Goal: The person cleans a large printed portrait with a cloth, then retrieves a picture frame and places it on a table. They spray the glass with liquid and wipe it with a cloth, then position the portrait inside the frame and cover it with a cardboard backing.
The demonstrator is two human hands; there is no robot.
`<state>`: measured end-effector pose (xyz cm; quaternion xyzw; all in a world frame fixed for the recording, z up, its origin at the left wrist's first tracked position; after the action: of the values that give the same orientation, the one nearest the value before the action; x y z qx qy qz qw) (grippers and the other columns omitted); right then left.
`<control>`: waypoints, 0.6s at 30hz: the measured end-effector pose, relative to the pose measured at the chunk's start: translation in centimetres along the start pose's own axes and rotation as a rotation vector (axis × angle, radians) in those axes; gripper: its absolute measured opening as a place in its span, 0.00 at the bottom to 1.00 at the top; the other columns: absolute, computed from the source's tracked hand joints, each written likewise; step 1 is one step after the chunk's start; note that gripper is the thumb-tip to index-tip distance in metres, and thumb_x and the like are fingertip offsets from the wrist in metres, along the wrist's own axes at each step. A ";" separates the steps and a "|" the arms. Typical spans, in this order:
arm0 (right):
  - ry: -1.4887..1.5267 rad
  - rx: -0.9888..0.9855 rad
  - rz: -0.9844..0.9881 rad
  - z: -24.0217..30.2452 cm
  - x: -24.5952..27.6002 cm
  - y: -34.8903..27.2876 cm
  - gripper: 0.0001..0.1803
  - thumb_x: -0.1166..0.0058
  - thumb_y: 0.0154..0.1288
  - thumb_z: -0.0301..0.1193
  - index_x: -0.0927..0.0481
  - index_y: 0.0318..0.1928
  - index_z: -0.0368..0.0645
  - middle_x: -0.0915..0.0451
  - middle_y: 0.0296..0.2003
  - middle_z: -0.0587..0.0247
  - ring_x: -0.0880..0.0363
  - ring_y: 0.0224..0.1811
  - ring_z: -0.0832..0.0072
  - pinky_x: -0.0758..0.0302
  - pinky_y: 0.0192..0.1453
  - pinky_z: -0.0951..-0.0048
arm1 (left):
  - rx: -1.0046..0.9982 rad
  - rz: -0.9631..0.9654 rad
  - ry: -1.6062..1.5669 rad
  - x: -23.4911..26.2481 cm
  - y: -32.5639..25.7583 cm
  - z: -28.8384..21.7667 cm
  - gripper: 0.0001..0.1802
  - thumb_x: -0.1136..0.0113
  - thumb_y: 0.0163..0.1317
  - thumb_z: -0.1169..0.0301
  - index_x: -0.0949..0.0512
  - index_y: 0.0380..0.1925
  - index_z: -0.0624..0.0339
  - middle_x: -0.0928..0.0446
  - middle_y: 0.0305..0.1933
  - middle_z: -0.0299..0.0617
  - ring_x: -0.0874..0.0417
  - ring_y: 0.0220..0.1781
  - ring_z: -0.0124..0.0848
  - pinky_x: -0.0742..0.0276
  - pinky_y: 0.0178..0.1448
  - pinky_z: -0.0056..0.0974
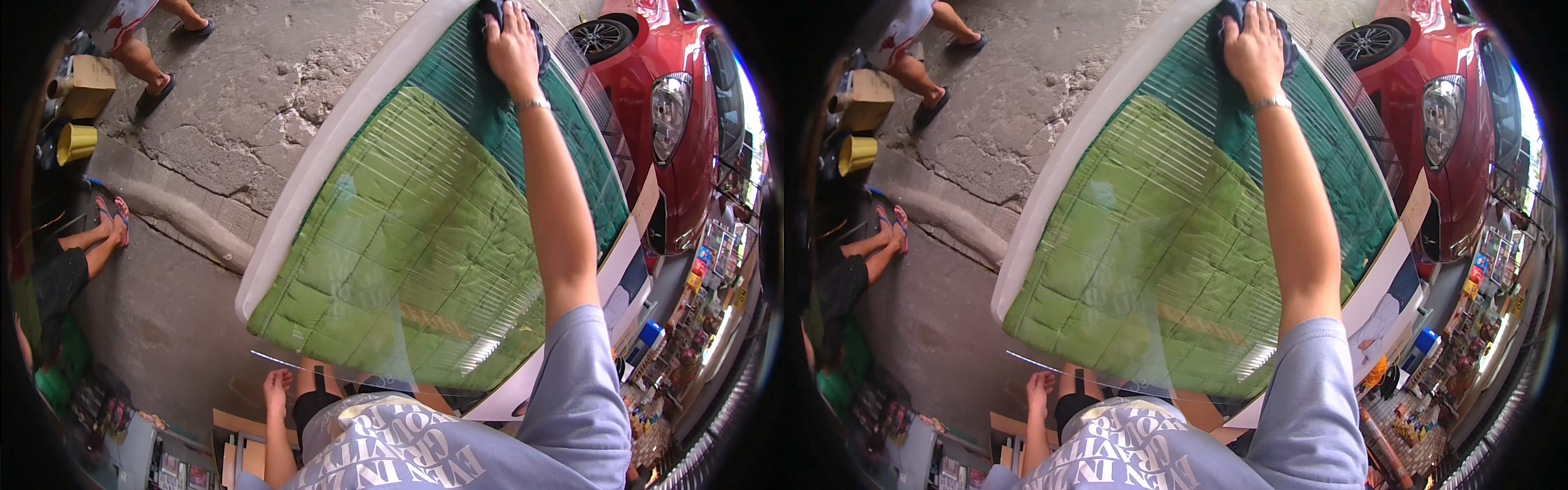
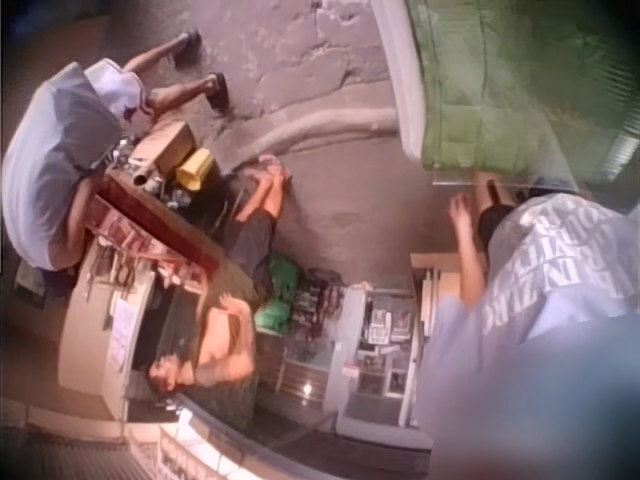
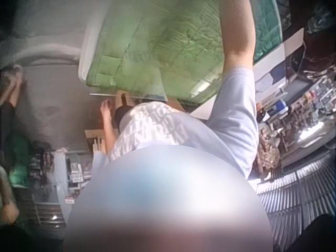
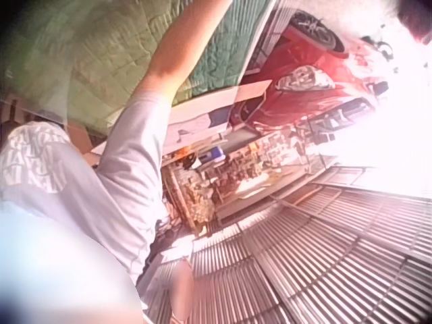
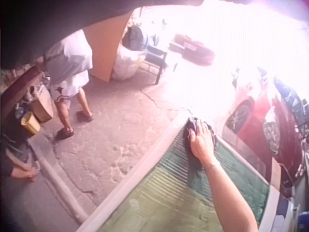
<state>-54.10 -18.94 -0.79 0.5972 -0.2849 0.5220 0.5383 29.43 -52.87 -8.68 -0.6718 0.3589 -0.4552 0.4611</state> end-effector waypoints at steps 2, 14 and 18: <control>-0.035 0.012 0.010 -0.8 -0.2 3.2 0.33 0.57 0.78 0.43 0.35 0.73 0.30 0.32 0.72 0.38 0.39 0.78 0.49 0.47 0.82 0.54 | 0.006 0.019 -0.005 -0.8 -0.3 0.6 0.15 0.50 0.81 0.59 0.19 0.47 0.56 0.14 0.45 0.36 0.15 0.46 0.26 0.24 0.50 0.35; -0.206 0.324 -0.070 -2.8 -1.7 9.8 0.28 0.58 0.79 0.39 0.30 0.71 0.36 0.31 0.71 0.42 0.36 0.75 0.48 0.42 0.79 0.52 | -0.053 -0.037 -0.260 -3.3 -1.1 1.3 0.12 0.48 0.79 0.66 0.19 0.48 0.60 0.18 0.46 0.36 0.18 0.48 0.26 0.20 0.54 0.34; 0.060 0.253 0.070 4.2 0.8 -0.3 0.29 0.56 0.79 0.34 0.35 0.74 0.35 0.36 0.75 0.41 0.43 0.79 0.47 0.47 0.83 0.54 | -0.151 -0.074 -0.380 -3.9 -0.8 -1.6 0.11 0.47 0.79 0.68 0.19 0.45 0.62 0.18 0.42 0.35 0.19 0.45 0.23 0.21 0.53 0.32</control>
<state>-52.25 -22.68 0.34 0.6341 -0.2212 0.5897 0.4487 26.69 -49.54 -8.81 -0.7909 0.2736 -0.3089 0.4519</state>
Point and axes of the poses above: each hand's wrist, its own y-axis towards the middle knuckle, its own x-axis out of the back of the hand, z = x × y, the point moved 4 cm from there along y, towards the middle knuckle
